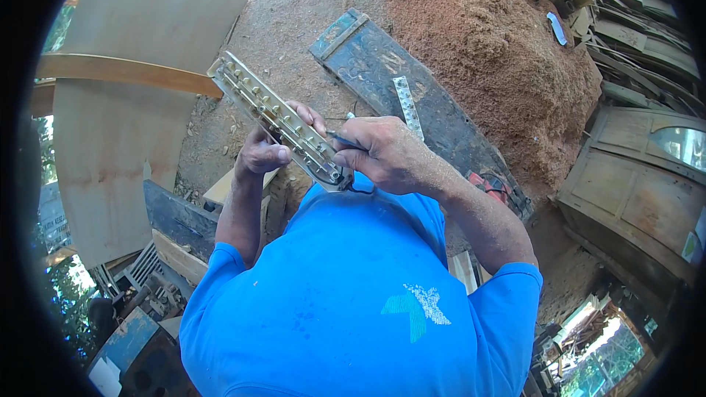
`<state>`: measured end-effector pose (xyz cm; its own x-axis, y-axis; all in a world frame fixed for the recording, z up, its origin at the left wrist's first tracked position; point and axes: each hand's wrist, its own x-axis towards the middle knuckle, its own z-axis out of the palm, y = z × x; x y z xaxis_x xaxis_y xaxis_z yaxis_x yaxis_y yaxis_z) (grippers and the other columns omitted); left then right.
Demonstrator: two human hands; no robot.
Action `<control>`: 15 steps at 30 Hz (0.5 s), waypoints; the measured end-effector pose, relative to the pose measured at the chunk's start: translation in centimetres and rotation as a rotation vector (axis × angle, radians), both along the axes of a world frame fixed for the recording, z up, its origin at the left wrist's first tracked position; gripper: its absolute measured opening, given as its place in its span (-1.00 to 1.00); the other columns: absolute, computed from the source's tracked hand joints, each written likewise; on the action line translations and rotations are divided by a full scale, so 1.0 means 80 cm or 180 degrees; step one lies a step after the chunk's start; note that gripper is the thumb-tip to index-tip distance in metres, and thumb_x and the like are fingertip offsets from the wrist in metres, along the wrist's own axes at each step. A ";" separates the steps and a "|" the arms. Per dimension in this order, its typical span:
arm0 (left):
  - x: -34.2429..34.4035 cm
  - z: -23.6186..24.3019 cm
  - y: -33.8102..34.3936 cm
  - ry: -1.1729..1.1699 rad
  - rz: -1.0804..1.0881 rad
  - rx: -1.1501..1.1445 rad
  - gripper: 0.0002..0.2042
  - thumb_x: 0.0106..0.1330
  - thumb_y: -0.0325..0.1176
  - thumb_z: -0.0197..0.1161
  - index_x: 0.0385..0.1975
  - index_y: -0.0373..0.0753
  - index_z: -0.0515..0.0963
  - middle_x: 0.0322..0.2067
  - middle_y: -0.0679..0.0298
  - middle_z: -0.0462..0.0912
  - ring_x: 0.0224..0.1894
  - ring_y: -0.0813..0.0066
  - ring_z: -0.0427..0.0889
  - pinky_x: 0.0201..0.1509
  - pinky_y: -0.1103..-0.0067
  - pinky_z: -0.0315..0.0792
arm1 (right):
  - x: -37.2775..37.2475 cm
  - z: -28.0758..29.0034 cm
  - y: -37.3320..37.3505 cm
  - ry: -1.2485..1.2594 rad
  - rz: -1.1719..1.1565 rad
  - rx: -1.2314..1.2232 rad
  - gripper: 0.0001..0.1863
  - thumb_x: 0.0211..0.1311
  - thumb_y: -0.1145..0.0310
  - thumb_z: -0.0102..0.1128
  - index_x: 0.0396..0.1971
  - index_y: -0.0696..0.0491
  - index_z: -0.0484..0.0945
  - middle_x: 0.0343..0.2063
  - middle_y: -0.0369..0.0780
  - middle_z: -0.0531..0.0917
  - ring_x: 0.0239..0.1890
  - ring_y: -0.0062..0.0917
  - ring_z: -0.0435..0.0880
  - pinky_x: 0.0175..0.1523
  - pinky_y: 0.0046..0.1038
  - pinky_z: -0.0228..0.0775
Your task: The person disassembles a plastic power strip housing and uses a screwdriver to check internal metal contacts before reassembling it and testing a plug connection at a wall outlet.
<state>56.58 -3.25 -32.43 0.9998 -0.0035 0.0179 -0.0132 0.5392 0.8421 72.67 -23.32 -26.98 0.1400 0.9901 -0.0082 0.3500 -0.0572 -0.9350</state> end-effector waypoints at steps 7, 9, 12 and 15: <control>0.007 -0.028 -0.008 0.0014 -0.0189 -0.0816 -0.39 0.12 -0.19 0.41 0.10 -0.38 0.35 0.00 -0.04 0.52 0.04 0.12 0.60 0.15 0.26 0.51 | -0.023 -0.007 -0.006 0.0821 -0.0430 -0.0331 -0.84 0.33 0.35 0.22 -0.34 0.14 0.52 -0.58 -0.36 0.50 -0.51 -0.70 0.46 -0.40 -0.53 0.33; 0.010 -0.040 -0.020 -0.0040 -0.0373 -0.1597 -0.39 0.18 -0.15 0.38 0.12 -0.39 0.33 0.02 -0.04 0.51 0.04 0.14 0.60 0.13 0.28 0.52 | -0.026 -0.005 -0.008 0.1237 -0.0450 -0.0513 -0.84 0.34 0.35 0.21 -0.35 0.13 0.52 -0.60 -0.39 0.47 -0.55 -0.74 0.43 -0.45 -0.60 0.29; 0.019 -0.050 -0.042 -0.0051 -0.0467 -0.2124 -0.25 0.26 -0.06 0.31 0.27 -0.47 0.17 0.01 0.04 0.52 0.05 0.16 0.60 0.11 0.30 0.54 | -0.028 0.004 -0.011 0.1745 -0.0507 -0.0722 -0.83 0.36 0.34 0.20 -0.36 0.12 0.51 -0.62 -0.43 0.44 -0.62 -0.80 0.38 -0.52 -0.69 0.22; 0.029 -0.054 -0.060 -0.0151 -0.0519 -0.2490 -0.15 0.30 0.00 0.24 0.35 -0.50 0.01 0.01 0.05 0.51 0.05 0.15 0.59 0.10 0.31 0.54 | -0.030 0.014 -0.020 0.1894 -0.0522 -0.1061 -0.81 0.34 0.31 0.21 -0.37 0.13 0.52 -0.51 -0.37 0.54 -0.43 -0.74 0.43 -0.31 -0.53 0.33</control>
<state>58.89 -8.06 -36.77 0.9859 -0.1183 0.1180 0.0903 0.9714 0.2195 70.29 -24.90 -25.83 0.1649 0.8880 -0.4292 -0.2536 -0.3824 -0.8885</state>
